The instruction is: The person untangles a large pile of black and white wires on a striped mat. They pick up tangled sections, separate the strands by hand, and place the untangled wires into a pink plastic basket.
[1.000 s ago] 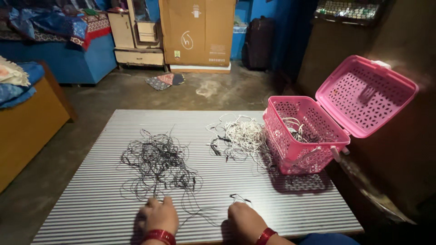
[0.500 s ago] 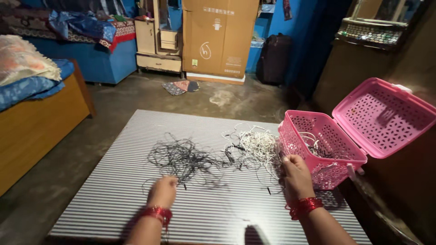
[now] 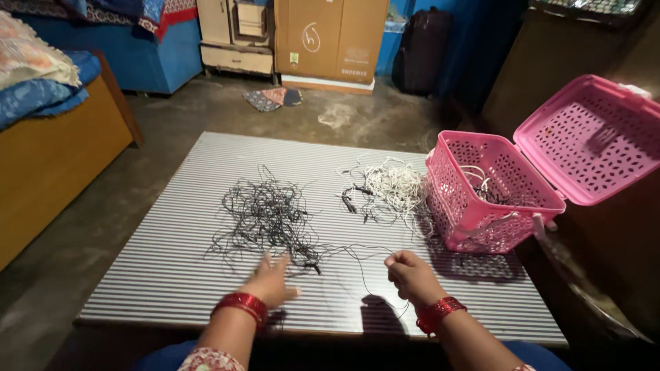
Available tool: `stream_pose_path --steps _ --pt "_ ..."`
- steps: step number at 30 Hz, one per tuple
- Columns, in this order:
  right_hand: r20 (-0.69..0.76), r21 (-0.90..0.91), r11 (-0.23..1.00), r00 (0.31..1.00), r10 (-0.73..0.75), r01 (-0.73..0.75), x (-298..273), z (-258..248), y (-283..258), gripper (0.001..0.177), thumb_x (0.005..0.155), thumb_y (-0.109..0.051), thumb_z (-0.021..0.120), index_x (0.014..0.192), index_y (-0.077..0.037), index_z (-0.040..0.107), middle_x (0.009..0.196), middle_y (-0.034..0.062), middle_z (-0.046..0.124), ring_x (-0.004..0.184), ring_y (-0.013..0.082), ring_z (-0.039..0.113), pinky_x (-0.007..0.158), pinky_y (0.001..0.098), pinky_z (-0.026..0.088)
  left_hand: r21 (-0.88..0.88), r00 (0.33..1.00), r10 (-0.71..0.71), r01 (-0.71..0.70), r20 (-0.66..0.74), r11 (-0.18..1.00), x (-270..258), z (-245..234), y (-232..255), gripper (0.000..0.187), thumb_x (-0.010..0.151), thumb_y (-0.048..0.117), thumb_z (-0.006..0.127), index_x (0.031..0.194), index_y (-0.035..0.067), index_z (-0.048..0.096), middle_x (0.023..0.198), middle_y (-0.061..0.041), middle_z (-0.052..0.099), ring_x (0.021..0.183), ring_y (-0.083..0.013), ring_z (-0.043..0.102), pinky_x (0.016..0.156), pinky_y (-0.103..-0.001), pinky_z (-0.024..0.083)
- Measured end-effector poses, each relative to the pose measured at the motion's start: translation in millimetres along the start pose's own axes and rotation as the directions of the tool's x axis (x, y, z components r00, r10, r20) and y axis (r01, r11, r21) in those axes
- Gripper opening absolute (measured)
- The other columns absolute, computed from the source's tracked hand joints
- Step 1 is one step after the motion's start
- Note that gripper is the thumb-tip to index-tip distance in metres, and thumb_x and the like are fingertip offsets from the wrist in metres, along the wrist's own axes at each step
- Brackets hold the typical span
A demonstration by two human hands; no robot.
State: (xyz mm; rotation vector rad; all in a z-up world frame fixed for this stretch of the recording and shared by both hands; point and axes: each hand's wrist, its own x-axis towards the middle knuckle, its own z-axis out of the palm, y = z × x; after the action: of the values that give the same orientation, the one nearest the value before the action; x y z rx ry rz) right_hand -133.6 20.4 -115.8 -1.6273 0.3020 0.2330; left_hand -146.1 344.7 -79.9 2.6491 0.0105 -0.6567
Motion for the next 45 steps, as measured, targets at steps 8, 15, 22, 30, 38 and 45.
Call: stream_pose_path --steps 8,15,22,30,38,45 --pt "0.109 -0.183 0.977 0.99 -0.091 0.11 41 5 63 0.007 0.093 -0.012 0.065 0.092 -0.006 0.068 0.073 -0.0013 0.059 0.061 0.0077 0.05 0.055 0.0237 0.042 0.214 0.996 -0.052 0.035 0.071 0.976 -24 9 1 0.091 0.089 0.05 0.074 0.162 0.036 0.021 0.173 -0.005 -0.001 0.16 -0.0302 -0.001 0.129 -0.049 0.014" --pt "0.122 -0.091 0.996 0.992 0.025 -0.014 14 3 28 0.008 0.093 -0.014 0.066 0.089 -0.007 0.065 0.066 -0.0022 0.052 0.055 0.0088 0.042 0.05 0.0255 0.034 -0.069 0.943 -0.074 0.054 -0.324 0.996 46 29 -42 0.041 0.097 0.017 0.055 0.136 0.022 0.061 0.14 -0.013 0.063 0.132 -0.0358 0.058 0.112 -0.047 0.048" --pt "0.134 0.067 0.995 0.988 -0.077 0.069 -27 17 -45 0.014 0.093 -0.019 0.069 0.086 -0.01 0.061 0.063 -0.0062 0.045 0.052 0.0054 0.033 0.046 0.024 0.027 0.032 0.783 -0.067 0.11 -0.619 0.993 5 12 14 0.043 0.095 0.012 0.055 0.137 0.023 0.056 0.133 -0.017 0.053 0.116 -0.0389 0.059 0.092 -0.046 0.056" --pt "0.128 0.057 0.998 0.991 -0.038 0.031 -27 20 -52 0.014 0.092 -0.018 0.07 0.086 -0.009 0.06 0.064 -0.0051 0.046 0.052 0.0058 0.035 0.046 0.0239 0.027 0.252 0.996 0.023 -0.045 0.091 0.967 -35 35 66 0.095 0.09 0.065 0.065 0.163 0.037 0.012 0.173 -0.01 -0.005 0.159 -0.0383 -0.009 0.126 -0.057 0.007" --pt "0.122 0.048 0.999 0.993 0.001 -0.007 -28 19 -48 0.01 0.091 -0.017 0.068 0.087 -0.01 0.062 0.064 -0.0043 0.047 0.052 0.0066 0.036 0.046 0.0247 0.03 0.207 0.995 0.013 -0.033 0.096 0.978 -37 35 65 0.096 0.087 0.065 0.066 0.163 0.039 0.013 0.174 -0.008 -0.008 0.159 -0.0359 -0.012 0.127 -0.055 0.003" --pt "0.165 0.15 0.988 0.985 -0.052 0.027 -44 6 -58 0.015 0.094 -0.022 0.066 0.089 -0.008 0.063 0.064 -0.0046 0.046 0.053 0.0056 0.037 0.047 0.0234 0.028 0.151 0.997 0.044 -0.034 -0.062 0.988 -10 52 55 0.076 0.088 0.049 0.074 0.151 0.032 0.035 0.163 -0.011 0.023 0.152 -0.0378 0.02 0.121 -0.054 0.026"
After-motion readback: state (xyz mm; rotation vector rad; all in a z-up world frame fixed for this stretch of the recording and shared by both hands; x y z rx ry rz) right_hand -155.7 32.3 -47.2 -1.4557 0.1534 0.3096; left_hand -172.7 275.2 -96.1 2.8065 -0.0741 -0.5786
